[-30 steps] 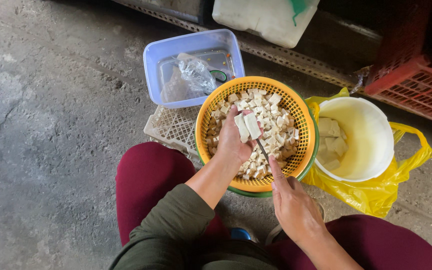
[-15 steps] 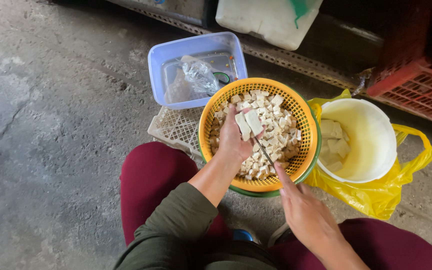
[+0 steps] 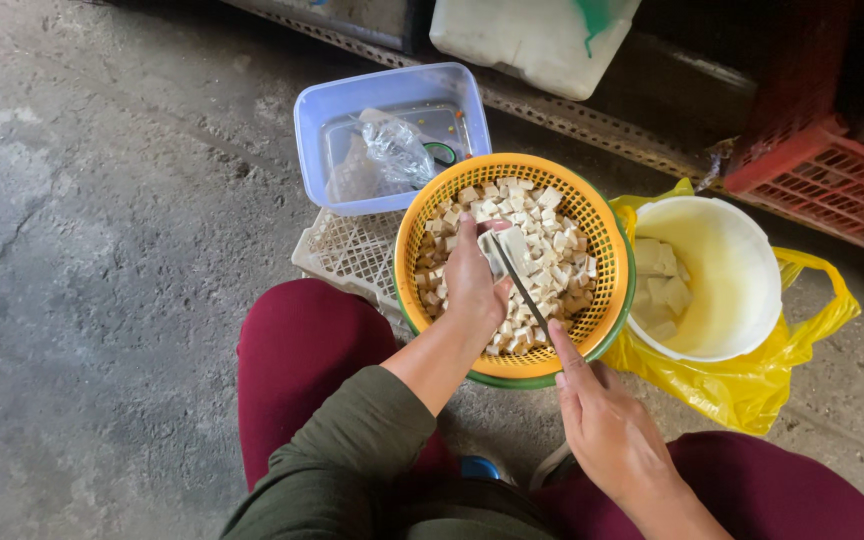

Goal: The person sits on the floor and uses a knife to cut rectangular blocks of tofu into small cubes. They hold the tofu in one hand and slice it over a yellow basket, then transfer the cut pieces into a white bowl.

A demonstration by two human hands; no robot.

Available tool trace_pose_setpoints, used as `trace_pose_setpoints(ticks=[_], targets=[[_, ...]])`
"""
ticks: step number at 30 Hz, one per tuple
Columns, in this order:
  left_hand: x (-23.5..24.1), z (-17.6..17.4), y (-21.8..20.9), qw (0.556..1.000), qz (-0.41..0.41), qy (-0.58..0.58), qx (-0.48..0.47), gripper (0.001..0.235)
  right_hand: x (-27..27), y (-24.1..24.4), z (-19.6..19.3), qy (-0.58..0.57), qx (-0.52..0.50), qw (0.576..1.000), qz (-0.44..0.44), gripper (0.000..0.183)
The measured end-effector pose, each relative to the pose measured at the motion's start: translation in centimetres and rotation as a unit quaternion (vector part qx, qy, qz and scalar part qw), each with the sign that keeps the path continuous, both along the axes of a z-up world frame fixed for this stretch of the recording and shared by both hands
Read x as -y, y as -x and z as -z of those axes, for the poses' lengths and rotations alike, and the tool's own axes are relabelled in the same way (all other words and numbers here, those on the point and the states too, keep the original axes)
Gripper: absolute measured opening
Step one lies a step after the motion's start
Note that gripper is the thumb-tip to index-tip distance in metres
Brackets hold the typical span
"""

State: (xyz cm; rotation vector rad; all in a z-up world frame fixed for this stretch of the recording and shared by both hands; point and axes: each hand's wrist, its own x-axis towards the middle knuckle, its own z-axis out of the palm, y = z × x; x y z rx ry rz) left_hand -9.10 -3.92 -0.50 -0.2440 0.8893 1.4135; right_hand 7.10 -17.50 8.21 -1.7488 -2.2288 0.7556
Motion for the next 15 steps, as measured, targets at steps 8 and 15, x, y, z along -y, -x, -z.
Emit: trace_pose_setpoints(ticks=[8,15], targets=[[0.4,0.4,0.0,0.996,0.029,-0.061,-0.064,0.050,-0.5,0.5,0.4,-0.001,-0.007,1.000,-0.009,0.060],[0.2,0.1,0.1,0.997,0.012,-0.068,-0.034,0.050,-1.4,1.2,0.1,0.120,0.077,0.990,0.010,0.064]])
